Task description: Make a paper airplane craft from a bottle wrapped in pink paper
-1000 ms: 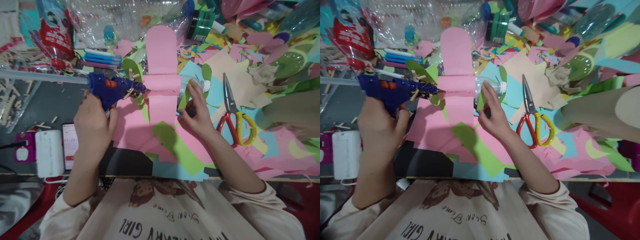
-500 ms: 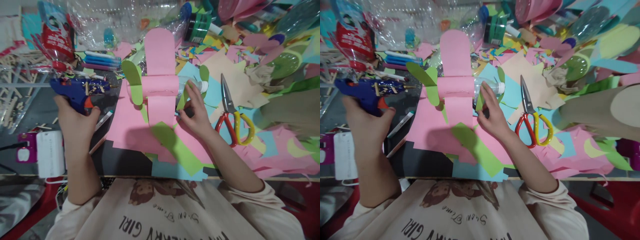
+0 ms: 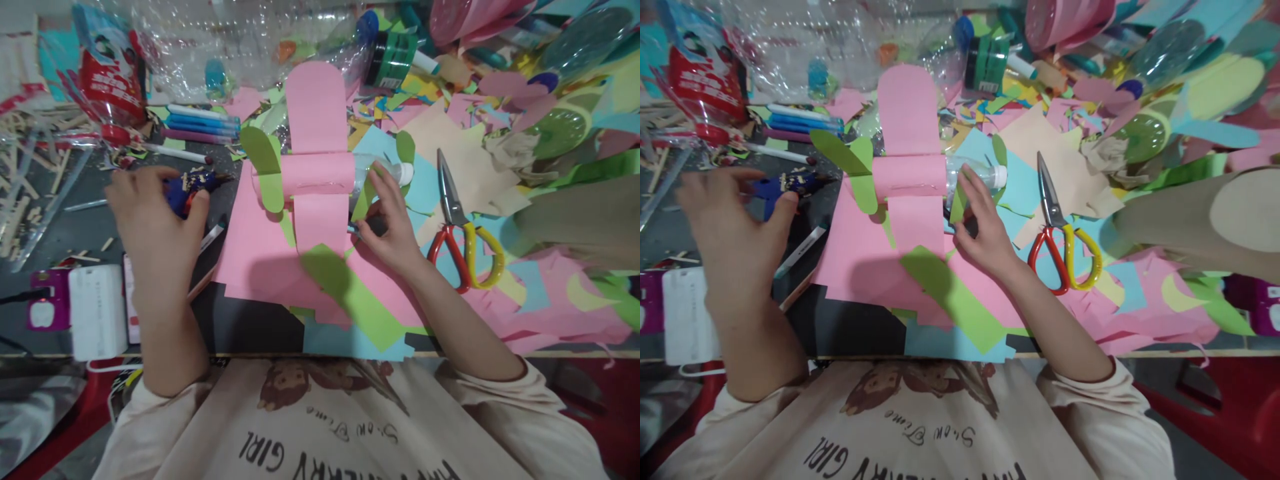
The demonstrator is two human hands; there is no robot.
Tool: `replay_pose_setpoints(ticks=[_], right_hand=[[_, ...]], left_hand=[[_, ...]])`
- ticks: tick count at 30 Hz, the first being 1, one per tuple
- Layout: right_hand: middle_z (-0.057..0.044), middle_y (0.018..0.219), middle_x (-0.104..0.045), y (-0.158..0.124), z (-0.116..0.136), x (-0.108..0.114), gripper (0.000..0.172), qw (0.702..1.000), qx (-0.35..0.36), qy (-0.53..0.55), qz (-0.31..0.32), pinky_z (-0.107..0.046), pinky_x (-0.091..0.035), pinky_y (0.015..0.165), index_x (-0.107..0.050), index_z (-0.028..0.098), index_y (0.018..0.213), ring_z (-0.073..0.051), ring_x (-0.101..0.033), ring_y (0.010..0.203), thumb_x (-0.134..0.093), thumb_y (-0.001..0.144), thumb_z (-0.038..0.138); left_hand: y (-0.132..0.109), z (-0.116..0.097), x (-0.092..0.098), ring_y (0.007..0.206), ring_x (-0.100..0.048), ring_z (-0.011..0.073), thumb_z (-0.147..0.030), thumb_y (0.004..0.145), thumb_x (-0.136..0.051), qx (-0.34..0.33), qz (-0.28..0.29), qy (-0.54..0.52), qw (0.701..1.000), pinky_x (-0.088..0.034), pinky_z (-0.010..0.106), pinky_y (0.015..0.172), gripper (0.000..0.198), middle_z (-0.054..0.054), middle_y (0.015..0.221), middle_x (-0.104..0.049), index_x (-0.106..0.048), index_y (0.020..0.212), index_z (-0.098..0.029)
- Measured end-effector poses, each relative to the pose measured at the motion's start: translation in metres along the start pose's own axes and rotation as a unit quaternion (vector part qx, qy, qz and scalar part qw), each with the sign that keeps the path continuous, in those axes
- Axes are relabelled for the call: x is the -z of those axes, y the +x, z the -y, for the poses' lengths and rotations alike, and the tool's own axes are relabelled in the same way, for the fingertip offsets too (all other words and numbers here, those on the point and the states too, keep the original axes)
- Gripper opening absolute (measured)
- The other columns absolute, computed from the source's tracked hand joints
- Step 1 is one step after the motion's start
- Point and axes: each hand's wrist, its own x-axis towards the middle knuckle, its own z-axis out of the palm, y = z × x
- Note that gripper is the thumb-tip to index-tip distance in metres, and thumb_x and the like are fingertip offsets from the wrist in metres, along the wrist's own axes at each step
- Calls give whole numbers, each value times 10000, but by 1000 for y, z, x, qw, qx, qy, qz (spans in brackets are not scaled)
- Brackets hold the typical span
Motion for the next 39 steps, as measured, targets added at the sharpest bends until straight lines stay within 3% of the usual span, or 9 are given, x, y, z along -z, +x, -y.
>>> replay_pose_setpoints(ticks=[2, 4, 7, 10, 18, 25, 31, 35, 39], right_hand=[[-91, 1579, -356, 1, 6, 3, 597, 1000, 5, 14, -20, -521, -578, 899, -252, 397, 1513, -323, -461, 1380, -462, 960, 314], [-101, 1509, -459, 2, 16, 7, 556, 999, 21, 22, -34, -519, -574, 903, -342, 374, 1476, -308, -547, 1297, -458, 949, 241], [-77, 1278, -657, 4, 37, 13, 478, 996, 66, 56, 22, -477, -563, 927, -539, 334, 1306, -258, -621, 1206, -448, 899, 102], [-65, 1164, -711, 8, 53, 16, 439, 984, 73, 126, 104, -384, -571, 877, -603, 275, 1154, -204, -672, 1102, -460, 831, 14], [-26, 976, -707, 39, 60, 30, 163, 959, -12, 202, 200, -266, -498, 662, -585, 214, 965, -123, -635, 751, -512, 871, 101], [-5, 967, -628, 58, 58, 27, 202, 943, -35, 228, 240, -242, -459, 583, -546, 224, 1032, -83, -515, 634, -542, 849, 138], [-32, 1078, -653, 64, 52, 33, 221, 969, -47, 180, 164, -289, -549, 669, -596, 250, 1095, -116, -574, 686, -595, 874, 269], [-13, 869, -661, 66, 43, 33, 108, 982, -54, 142, 109, -297, -559, 682, -632, 231, 977, -145, -625, 737, -616, 881, 278], [-8, 861, -654, 65, 36, 28, 132, 992, -47, 100, 60, -340, -569, 756, -635, 246, 1028, -173, -663, 828, -588, 915, 297]], left_hand=[[-5, -30, 2, 757, -559, 190, -259, 830, -624, -55, 76, -114, 989, -473, 370, 760, 103, 33, 852, -612, -627, 921, -211], [-12, -59, -1, 635, -531, 122, -215, 854, -570, -78, 160, -223, 958, -433, 260, 600, 66, -18, 726, -604, -636, 847, -216], [-25, -85, -14, 612, -546, 94, -269, 858, -619, -94, 279, -328, 898, -436, 212, 568, 110, -47, 706, -591, -624, 952, -212], [-31, -89, -26, 605, -541, 88, -370, 873, -650, -118, 318, -367, 866, -422, 197, 544, 166, -46, 699, -596, -623, 915, -212], [-27, -72, -38, 644, -545, 87, -299, 904, -612, -202, 211, -334, 896, -415, 207, 591, 116, -36, 748, -638, -629, 832, -209], [-26, -70, -48, 637, -531, 112, -282, 901, -566, -220, 122, -298, 921, -427, 248, 625, 141, -26, 691, -607, -605, 781, -218], [-25, -66, -51, 612, -490, 124, -312, 902, -530, -114, 49, -293, 948, -410, 283, 599, 199, -8, 683, -570, -542, 726, -219], [-22, -67, -56, 629, -489, 137, -264, 896, -531, -150, 8, -299, 942, -400, 307, 616, 200, -12, 659, -533, -505, 701, -222], [-20, -68, -60, 737, -520, 182, -288, 886, -558, -160, 8, -250, 955, -394, 372, 754, 184, 5, 720, -525, -511, 716, -236]])
